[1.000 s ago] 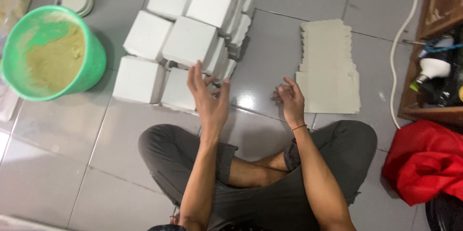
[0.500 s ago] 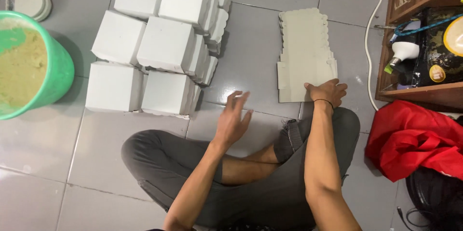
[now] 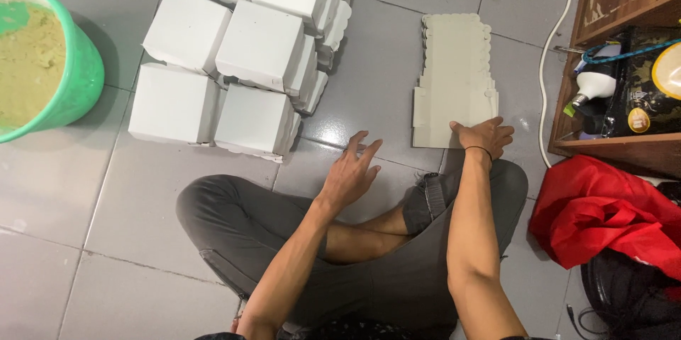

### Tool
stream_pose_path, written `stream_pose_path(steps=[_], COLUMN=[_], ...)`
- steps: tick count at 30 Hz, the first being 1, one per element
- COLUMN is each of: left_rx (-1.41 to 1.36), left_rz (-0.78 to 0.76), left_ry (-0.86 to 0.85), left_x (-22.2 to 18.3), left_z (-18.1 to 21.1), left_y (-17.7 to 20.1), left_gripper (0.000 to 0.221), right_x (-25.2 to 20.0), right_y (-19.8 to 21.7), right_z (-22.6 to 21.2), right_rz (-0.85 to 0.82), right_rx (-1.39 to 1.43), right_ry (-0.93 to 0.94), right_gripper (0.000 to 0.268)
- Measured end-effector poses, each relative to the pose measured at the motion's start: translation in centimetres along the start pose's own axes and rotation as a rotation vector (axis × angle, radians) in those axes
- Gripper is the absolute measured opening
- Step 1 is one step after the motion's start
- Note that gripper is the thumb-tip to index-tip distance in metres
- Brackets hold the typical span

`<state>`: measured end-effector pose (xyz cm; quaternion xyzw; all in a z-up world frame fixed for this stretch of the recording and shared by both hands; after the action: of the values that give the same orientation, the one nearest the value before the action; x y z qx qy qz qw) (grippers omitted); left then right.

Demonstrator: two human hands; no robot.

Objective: Folding and assembling small white cardboard boxes from flat templates while sitting on the floor.

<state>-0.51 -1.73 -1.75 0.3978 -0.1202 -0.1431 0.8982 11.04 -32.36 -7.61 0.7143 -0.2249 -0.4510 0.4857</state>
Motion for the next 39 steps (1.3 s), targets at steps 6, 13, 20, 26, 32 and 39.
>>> stream_pose_path(steps=[6, 13, 20, 26, 32, 39], left_rx=[-0.011, 0.000, 0.018, 0.023, -0.389, -0.320], left_rz=[-0.051, -0.100, -0.242, -0.311, -0.026, 0.146], left_ry=[0.009, 0.018, 0.103, 0.150, 0.308, 0.299], left_x=[0.0, 0.0, 0.0, 0.3, 1.8, 6.4], left_z=[0.5, 1.0, 1.7, 2.4, -0.2, 1.2], left_y=[0.7, 0.7, 0.7, 0.7, -6.0, -12.8], left_gripper=[0.051, 0.050, 0.049, 0.050, 0.057, 0.073], right_x=[-0.4, -0.4, 2.4, 1.9, 1.0, 0.9], right_y=[0.1, 0.1, -1.9, -1.8, -1.6, -1.8], right_z=[0.0, 0.1, 0.9, 0.7, 0.5, 0.2], right_rz=[0.044, 0.129, 0.256, 0.160, 0.048, -0.025], right_rx=[0.043, 0.131, 0.146, 0.042, 0.052, 0.004], right_ry=[0.044, 0.069, 0.147, 0.122, 0.086, 0.093], right_gripper=[0.089, 0.082, 0.045, 0.060, 0.079, 0.098])
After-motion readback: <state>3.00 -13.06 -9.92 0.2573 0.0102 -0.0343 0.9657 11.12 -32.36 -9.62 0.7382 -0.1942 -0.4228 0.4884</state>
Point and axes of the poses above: each hand's wrist, its own x-axis towards the middle knuckle, its own y-axis out of the back of the hand, z = x × y, the point moved 4 cm from there along x, towards the middle knuckle, and after that the axes turned 13 degrees about -y, right-handed, at the moved point
